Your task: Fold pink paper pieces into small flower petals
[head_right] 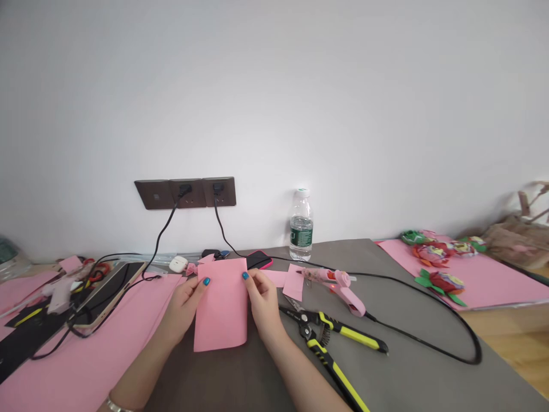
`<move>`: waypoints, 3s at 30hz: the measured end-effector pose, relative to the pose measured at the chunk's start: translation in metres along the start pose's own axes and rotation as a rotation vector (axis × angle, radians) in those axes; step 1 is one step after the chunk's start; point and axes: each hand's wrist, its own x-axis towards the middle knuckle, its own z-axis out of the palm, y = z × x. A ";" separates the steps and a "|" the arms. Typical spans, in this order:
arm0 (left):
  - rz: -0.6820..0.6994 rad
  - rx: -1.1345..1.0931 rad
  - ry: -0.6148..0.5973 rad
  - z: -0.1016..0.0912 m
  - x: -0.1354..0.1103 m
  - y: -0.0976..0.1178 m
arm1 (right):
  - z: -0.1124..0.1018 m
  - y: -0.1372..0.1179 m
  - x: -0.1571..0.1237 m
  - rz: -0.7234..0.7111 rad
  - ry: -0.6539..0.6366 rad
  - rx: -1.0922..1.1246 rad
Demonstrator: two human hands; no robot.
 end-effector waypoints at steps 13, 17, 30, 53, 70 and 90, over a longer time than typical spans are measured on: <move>-0.467 -0.247 -0.258 -0.045 0.013 0.011 | -0.005 -0.013 -0.001 0.224 -0.511 -0.066; -0.352 -0.009 -0.530 -0.036 0.008 0.017 | -0.002 -0.018 -0.007 0.116 -0.801 -0.298; 0.018 0.238 -0.210 -0.057 0.013 0.021 | 0.002 -0.014 -0.004 0.163 -0.756 -0.265; -0.089 0.334 -0.743 -0.031 -0.002 0.028 | -0.003 -0.012 -0.005 0.133 -0.664 -0.181; -0.175 0.287 -0.710 -0.049 0.001 0.026 | 0.002 -0.001 -0.003 0.216 -0.391 -0.067; -0.095 0.422 -0.708 -0.034 -0.001 0.021 | 0.010 0.003 -0.012 -0.125 -0.486 -0.429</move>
